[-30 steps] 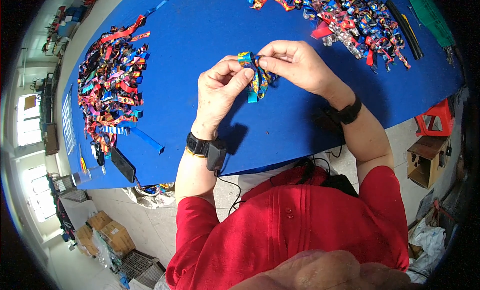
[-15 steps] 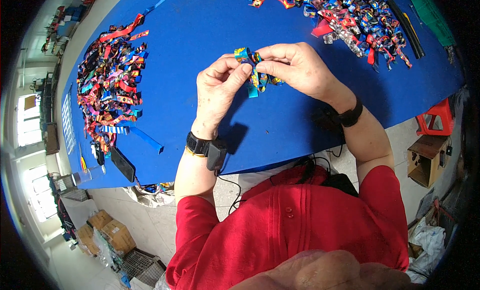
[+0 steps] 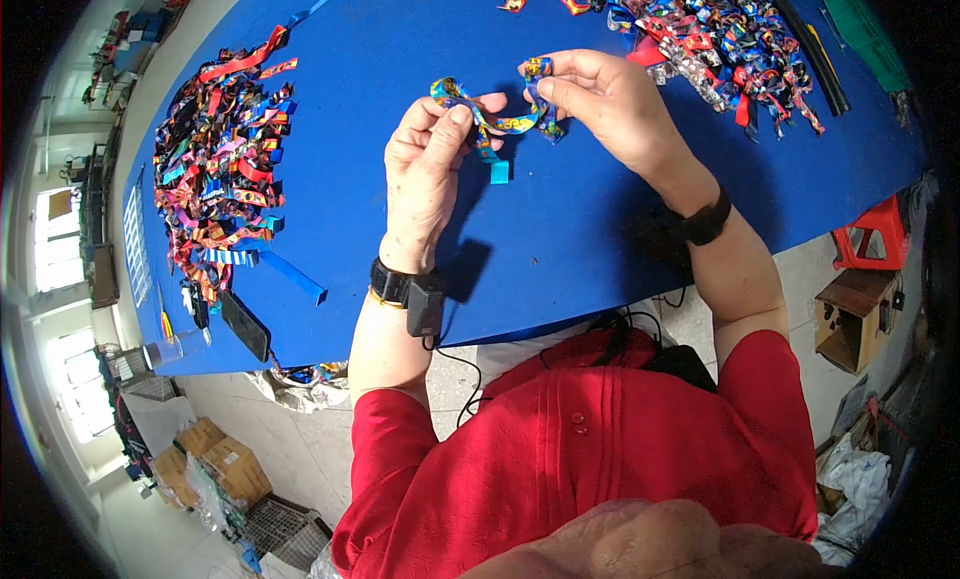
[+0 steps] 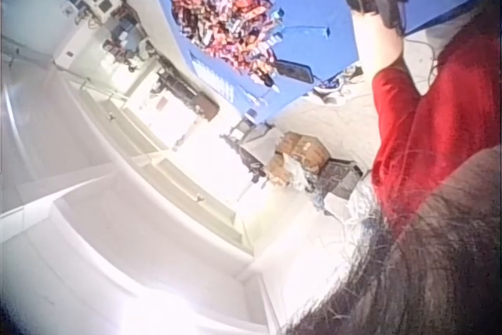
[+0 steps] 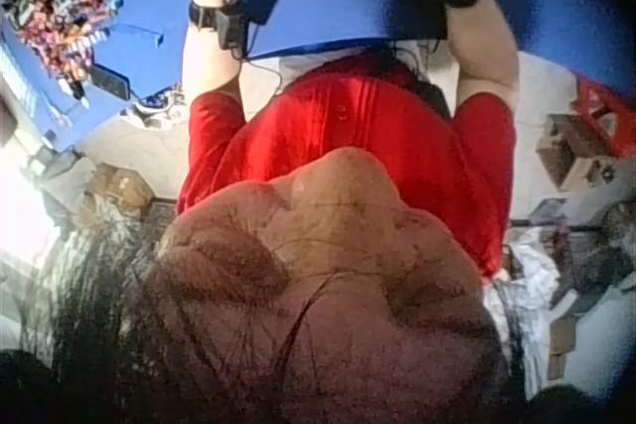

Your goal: The recorder is weaving together colorful fabric strips on a workspace table.

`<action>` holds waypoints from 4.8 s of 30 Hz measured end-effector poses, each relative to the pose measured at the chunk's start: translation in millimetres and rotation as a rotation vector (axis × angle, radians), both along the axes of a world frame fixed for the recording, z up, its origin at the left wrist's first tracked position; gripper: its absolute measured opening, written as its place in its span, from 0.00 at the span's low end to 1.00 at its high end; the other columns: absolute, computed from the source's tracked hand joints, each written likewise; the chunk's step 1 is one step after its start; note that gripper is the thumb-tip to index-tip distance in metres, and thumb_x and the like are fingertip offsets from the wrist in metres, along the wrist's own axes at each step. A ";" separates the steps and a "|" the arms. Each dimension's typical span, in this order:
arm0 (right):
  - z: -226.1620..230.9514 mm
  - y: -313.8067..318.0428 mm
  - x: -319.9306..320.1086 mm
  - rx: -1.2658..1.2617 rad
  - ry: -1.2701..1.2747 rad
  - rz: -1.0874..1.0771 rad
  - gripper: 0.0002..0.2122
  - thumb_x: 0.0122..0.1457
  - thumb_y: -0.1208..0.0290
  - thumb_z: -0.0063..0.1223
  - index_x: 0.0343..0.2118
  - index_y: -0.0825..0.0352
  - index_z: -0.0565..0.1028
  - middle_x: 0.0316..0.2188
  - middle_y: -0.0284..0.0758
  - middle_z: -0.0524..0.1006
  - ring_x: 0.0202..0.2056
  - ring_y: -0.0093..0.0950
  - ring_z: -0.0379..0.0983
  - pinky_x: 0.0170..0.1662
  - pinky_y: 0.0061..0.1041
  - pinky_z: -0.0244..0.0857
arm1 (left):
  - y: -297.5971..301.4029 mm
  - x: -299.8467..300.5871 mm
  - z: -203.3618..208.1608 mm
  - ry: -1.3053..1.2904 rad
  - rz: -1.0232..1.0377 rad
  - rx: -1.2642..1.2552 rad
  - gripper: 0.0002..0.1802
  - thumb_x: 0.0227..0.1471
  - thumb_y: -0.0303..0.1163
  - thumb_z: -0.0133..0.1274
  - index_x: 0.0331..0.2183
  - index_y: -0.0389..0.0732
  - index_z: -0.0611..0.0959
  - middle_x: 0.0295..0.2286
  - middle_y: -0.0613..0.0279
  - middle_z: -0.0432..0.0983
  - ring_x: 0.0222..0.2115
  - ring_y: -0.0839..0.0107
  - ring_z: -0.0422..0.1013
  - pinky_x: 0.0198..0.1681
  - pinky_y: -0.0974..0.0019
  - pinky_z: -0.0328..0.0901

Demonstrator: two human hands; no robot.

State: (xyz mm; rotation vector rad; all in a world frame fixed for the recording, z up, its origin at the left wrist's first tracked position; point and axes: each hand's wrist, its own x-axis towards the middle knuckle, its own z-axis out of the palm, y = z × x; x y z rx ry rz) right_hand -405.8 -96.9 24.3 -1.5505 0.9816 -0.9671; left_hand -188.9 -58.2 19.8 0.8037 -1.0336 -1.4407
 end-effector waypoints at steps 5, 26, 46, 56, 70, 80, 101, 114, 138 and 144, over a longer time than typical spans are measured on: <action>-1.2 0.3 1.3 0.125 -0.055 0.073 0.11 0.63 0.70 0.52 0.45 0.70 0.77 0.33 0.25 0.78 0.33 0.13 0.71 0.38 0.14 0.65 | -0.2 2.7 2.0 0.055 -0.046 0.012 0.05 0.61 0.30 0.49 0.37 0.39 0.77 0.42 0.47 0.79 0.33 0.72 0.76 0.38 0.70 0.71; 3.5 11.9 12.5 -0.005 -0.177 -0.002 0.17 0.60 0.78 0.54 0.51 0.72 0.68 0.32 0.34 0.80 0.35 0.17 0.76 0.38 0.16 0.69 | 1.8 -0.1 4.1 0.000 -0.104 0.060 0.13 0.60 0.27 0.49 0.45 0.33 0.71 0.32 0.51 0.81 0.37 0.67 0.76 0.50 0.65 0.65; -3.7 8.5 14.9 0.045 -0.091 -0.033 0.11 0.58 0.76 0.58 0.41 0.70 0.71 0.30 0.32 0.81 0.33 0.15 0.76 0.35 0.16 0.69 | 3.1 0.9 8.4 0.088 -0.087 0.060 0.16 0.58 0.25 0.49 0.46 0.32 0.66 0.30 0.50 0.79 0.34 0.66 0.76 0.49 0.63 0.66; 0.8 14.7 18.8 0.083 -0.209 0.111 0.08 0.60 0.80 0.53 0.41 0.71 0.71 0.32 0.33 0.80 0.35 0.17 0.76 0.38 0.16 0.69 | -0.4 2.9 -1.0 0.002 -0.087 0.033 0.09 0.57 0.20 0.47 0.33 0.41 0.64 0.26 0.54 0.77 0.30 0.67 0.74 0.41 0.65 0.68; -3.5 17.6 22.1 0.105 -0.263 0.184 0.08 0.59 0.82 0.53 0.42 0.72 0.73 0.34 0.35 0.79 0.35 0.20 0.77 0.40 0.17 0.70 | 5.5 -2.6 -1.8 -0.192 -0.187 0.038 0.07 0.60 0.26 0.50 0.39 0.39 0.69 0.32 0.61 0.74 0.33 0.71 0.74 0.40 0.68 0.68; 1.3 20.6 19.0 0.065 -0.110 0.137 0.14 0.57 0.81 0.55 0.45 0.71 0.67 0.29 0.34 0.77 0.31 0.18 0.75 0.34 0.17 0.68 | 8.4 -1.9 1.1 -0.254 -0.300 0.025 0.11 0.59 0.25 0.51 0.43 0.36 0.69 0.34 0.62 0.74 0.35 0.74 0.73 0.41 0.70 0.68; -4.9 12.6 13.1 0.130 -0.073 0.136 0.07 0.59 0.71 0.58 0.35 0.70 0.76 0.27 0.28 0.78 0.27 0.13 0.71 0.31 0.15 0.66 | 7.5 -4.0 0.4 -0.247 -0.284 -0.009 0.07 0.59 0.27 0.53 0.37 0.38 0.71 0.28 0.64 0.75 0.29 0.77 0.75 0.34 0.75 0.68; 17.2 18.4 12.9 -0.327 -0.019 0.182 0.04 0.51 0.79 0.62 0.29 0.66 0.77 0.25 0.28 0.76 0.28 0.16 0.71 0.33 0.17 0.64 | -0.8 5.8 -6.2 0.040 -0.211 0.077 0.07 0.56 0.26 0.56 0.34 0.40 0.73 0.28 0.66 0.75 0.30 0.79 0.73 0.33 0.77 0.66; 17.2 17.0 7.8 -0.560 0.248 0.267 0.21 0.47 0.82 0.53 0.48 0.68 0.73 0.47 0.40 0.76 0.53 0.38 0.70 0.58 0.34 0.60 | 5.3 4.4 3.0 -0.136 -0.231 0.028 0.15 0.47 0.16 0.60 0.27 0.42 0.70 0.33 0.66 0.74 0.33 0.80 0.70 0.38 0.75 0.68; 22.0 16.2 7.1 -0.491 0.250 0.297 0.18 0.47 0.82 0.53 0.44 0.69 0.74 0.42 0.39 0.77 0.45 0.37 0.72 0.52 0.33 0.63 | 9.0 4.6 9.1 -0.297 -0.205 0.019 0.14 0.46 0.16 0.60 0.26 0.42 0.70 0.32 0.66 0.74 0.35 0.80 0.69 0.39 0.73 0.67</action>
